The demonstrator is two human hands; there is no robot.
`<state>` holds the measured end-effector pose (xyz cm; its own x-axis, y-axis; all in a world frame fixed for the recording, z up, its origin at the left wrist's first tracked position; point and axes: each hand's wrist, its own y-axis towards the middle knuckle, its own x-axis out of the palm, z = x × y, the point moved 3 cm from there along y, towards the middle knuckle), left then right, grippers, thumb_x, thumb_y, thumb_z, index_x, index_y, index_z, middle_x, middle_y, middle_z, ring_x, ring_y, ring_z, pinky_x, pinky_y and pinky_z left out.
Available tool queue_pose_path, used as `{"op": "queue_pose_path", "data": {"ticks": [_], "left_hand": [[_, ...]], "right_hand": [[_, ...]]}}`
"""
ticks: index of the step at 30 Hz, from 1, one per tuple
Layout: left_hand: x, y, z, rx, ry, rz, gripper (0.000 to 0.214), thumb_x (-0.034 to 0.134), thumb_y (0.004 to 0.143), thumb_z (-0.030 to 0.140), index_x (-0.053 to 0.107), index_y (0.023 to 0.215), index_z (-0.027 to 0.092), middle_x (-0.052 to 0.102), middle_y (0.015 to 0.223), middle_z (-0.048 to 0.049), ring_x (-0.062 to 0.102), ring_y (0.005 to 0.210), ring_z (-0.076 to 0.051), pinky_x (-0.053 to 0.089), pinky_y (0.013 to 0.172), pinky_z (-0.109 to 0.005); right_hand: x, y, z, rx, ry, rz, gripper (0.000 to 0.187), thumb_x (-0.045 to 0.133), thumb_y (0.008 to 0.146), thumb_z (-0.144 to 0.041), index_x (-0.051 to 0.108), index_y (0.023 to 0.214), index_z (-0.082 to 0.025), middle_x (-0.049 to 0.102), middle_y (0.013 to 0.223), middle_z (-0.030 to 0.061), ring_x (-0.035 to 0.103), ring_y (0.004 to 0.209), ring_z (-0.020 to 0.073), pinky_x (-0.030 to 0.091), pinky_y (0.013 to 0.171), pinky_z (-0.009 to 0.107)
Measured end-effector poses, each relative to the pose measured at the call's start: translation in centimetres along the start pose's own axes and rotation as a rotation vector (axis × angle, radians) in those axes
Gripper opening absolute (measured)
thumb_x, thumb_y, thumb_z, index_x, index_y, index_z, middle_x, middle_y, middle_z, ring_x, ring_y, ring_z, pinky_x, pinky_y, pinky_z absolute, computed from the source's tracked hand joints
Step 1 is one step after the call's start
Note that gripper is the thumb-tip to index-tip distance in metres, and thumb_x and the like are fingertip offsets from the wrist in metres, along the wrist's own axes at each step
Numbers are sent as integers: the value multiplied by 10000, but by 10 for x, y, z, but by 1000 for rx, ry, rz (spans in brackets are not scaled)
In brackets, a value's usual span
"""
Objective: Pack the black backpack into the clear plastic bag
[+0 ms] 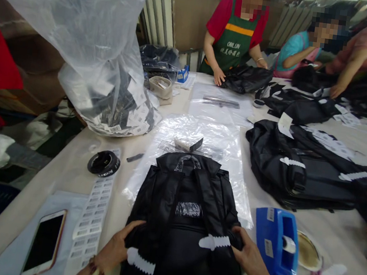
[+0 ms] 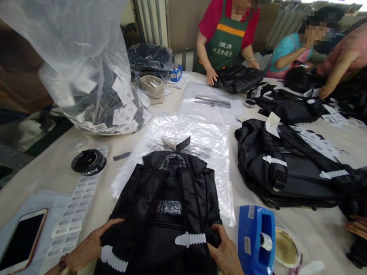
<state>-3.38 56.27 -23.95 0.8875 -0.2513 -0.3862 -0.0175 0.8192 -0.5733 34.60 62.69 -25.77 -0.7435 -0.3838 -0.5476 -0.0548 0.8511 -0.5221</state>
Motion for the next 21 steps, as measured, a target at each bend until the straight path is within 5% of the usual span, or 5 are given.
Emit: {"op": "queue_pose_path", "data": {"ticks": [4,9,13,18,21], "left_hand": [[-3,-2,31,165,497,-20,481,573,588,217,547,1065,163,566,1181,-116,494,1134,-266,371,1011,-418],[18,-1,52,198,839,-113,675,509,534,141,451,1206,112,494,1278,-151,439,1179,-282,314,1025,-432],[30,2,63,154,893,-188,734,501,522,122,402,1249,122,517,1237,-139,454,1156,-280,289,1021,-446],[35,5,77,211,857,-240,340,455,592,87,562,898,189,621,912,-53,569,890,-224,364,872,-412],[34,7,77,183,858,-190,268,454,588,77,573,801,187,607,912,-58,563,891,-218,375,812,-375]], "right_hand": [[-4,-8,4,-57,111,-11,495,619,609,-469,496,1027,-232,655,1005,40,602,978,257,458,858,355],[-7,-14,0,-100,113,-2,504,622,621,-467,518,1049,-223,639,1028,48,594,976,250,461,877,367],[-10,-17,-4,-156,119,-2,473,626,627,-440,534,1035,-219,629,1027,54,590,976,248,468,880,365],[-9,-24,11,-139,124,-39,632,656,606,-370,429,1169,-196,557,1197,105,508,1145,253,391,1007,389],[-8,-27,25,-93,76,-18,698,677,558,-346,432,1185,-164,554,1214,134,497,1164,271,368,1030,410]]}}
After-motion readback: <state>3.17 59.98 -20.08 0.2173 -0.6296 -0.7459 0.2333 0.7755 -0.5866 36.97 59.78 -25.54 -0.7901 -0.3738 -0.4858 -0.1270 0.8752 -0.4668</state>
